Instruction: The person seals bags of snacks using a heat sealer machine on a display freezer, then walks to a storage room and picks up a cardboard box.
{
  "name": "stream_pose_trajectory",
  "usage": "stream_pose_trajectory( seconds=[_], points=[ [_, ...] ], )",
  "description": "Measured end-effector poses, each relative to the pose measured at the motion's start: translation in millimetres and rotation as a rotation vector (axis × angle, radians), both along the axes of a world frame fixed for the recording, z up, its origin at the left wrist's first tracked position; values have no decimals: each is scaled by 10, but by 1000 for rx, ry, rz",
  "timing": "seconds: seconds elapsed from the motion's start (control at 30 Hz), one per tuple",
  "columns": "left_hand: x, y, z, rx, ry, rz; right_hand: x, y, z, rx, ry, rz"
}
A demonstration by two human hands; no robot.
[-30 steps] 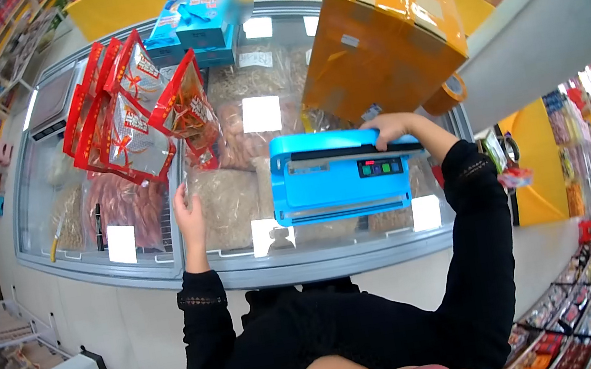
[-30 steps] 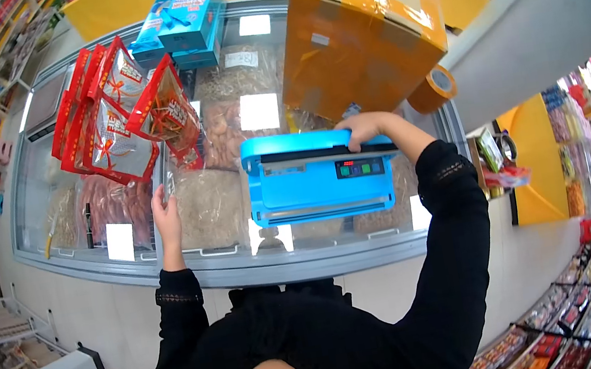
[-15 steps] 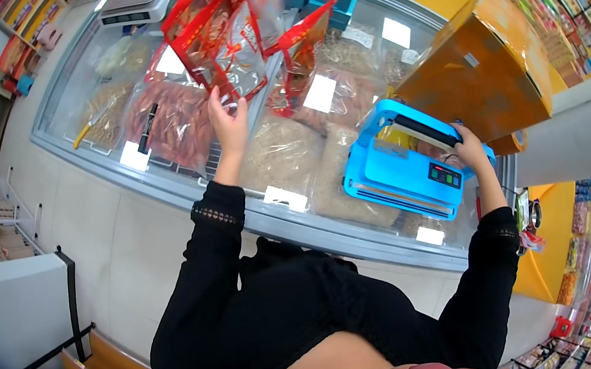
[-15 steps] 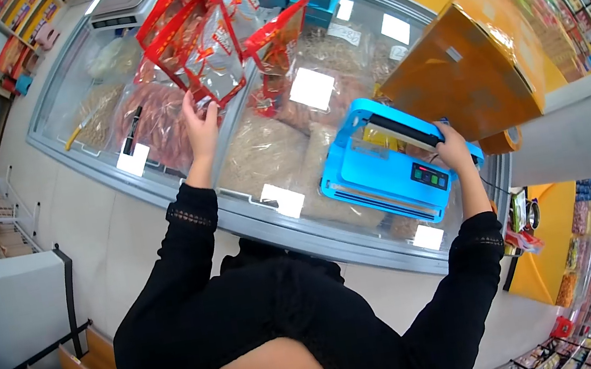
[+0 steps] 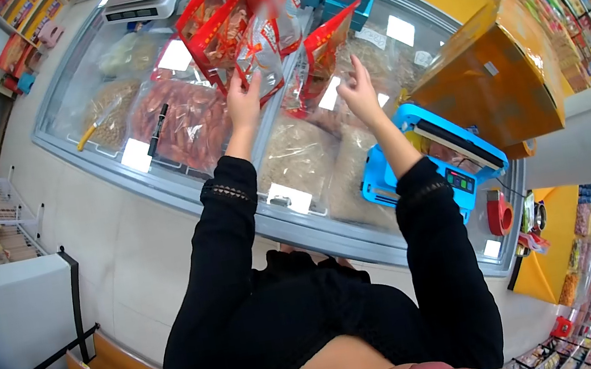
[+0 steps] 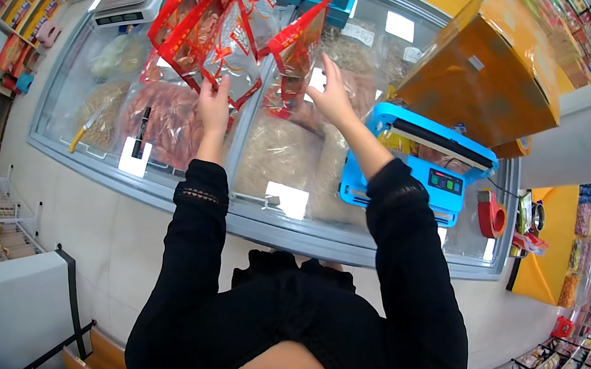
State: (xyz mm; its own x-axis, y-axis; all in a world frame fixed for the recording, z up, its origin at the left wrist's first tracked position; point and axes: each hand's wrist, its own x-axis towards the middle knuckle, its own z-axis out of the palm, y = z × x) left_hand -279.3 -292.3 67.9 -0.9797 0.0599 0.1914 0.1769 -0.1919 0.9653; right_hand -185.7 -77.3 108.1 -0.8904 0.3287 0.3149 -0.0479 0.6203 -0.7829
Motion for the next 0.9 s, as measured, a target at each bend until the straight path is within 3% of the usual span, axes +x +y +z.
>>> stream_pose_trajectory(
  seconds=[0.03, 0.1, 0.17, 0.27, 0.33, 0.37, 0.43, 0.5, 0.57, 0.63, 0.7, 0.77, 0.83, 0.87, 0.9],
  points=[
    [-29, -10, 0, -6, 3, 8, -169, -7, -40, -6, 3, 8],
    [-97, -6, 1, -76, 109, 27, -533, 25, -116, -718, -50, -62],
    [-72, -5, 108, -145, 135, 20, -736, 128, -238, -327, 181, -21],
    [-22, -6, 179, -338, 174, 62, -709, 11, -263, -349, 179, -22],
    [30, 36, 202, -363, 235, 39, -536, -173, -233, 6, 206, 19],
    [86, 53, 234, -368, 244, 13, -525, -207, -268, 5, 198, 17],
    [25, 114, 146, -425, 347, 36, -499, -205, -318, -97, 236, 35],
    [-35, 163, 136, -478, 465, 61, -544, -46, -341, -665, 300, 87],
    [-77, 176, 188, -519, 380, 53, -554, 141, -185, -850, 203, -74],
    [-123, 201, 176, -543, 342, 38, -757, 326, -158, -811, 193, -137],
    [-115, 228, 160, -394, 256, 11, -939, 442, -110, -783, 188, -197],
    [-118, 223, 147, -446, 353, 50, -1041, 513, -14, -835, 104, -53],
    [-53, 167, 154, -504, 226, 62, -1010, 473, 48, -908, 58, 19],
    [16, 111, 141, -509, 223, 55, -964, 442, 59, -834, 33, 56],
    [110, 31, 186, -495, 49, 72, -912, 415, 111, -756, 7, 93]
  ],
)
